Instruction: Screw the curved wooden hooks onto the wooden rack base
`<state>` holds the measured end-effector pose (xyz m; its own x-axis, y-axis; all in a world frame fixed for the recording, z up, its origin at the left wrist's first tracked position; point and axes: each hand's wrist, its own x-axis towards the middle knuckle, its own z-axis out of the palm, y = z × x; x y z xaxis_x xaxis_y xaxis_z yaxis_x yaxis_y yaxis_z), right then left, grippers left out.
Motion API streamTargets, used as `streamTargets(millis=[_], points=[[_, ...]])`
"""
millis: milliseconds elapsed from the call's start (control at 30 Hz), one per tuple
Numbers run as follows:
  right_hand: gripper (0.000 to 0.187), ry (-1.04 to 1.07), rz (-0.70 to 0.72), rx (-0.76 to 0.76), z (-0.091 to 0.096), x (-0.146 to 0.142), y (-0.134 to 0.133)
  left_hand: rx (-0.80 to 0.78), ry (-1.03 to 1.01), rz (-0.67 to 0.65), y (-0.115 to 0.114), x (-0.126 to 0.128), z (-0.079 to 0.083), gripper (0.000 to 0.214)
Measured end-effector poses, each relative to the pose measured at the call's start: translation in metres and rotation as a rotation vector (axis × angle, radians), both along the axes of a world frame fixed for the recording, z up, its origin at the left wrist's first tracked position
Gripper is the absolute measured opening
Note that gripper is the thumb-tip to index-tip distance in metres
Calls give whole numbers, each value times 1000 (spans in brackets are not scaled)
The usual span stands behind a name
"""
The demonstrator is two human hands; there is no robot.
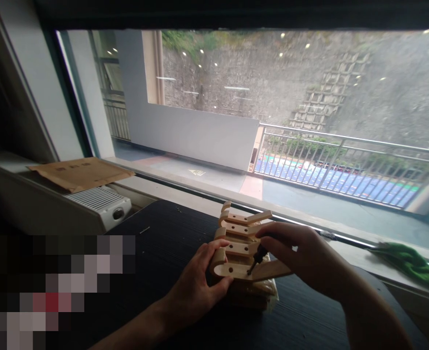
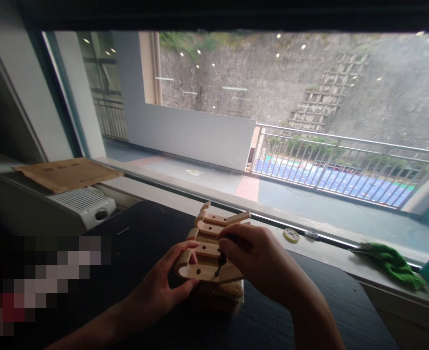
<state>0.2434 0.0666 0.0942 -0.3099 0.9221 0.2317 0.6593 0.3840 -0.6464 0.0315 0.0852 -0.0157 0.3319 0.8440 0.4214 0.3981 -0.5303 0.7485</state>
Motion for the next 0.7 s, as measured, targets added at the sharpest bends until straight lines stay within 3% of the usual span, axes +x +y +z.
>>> streamTargets(millis=[100,433,700], points=[[24,12,29,-16,2,-1,0,1,-9,-3,0,1,3,53],[30,-26,-104,58,-9,-5,8,-3,-8,-3,0,1,2,52],[22,-82,-40,21,-3,1,1,-9,10,0,0,2,4,51]])
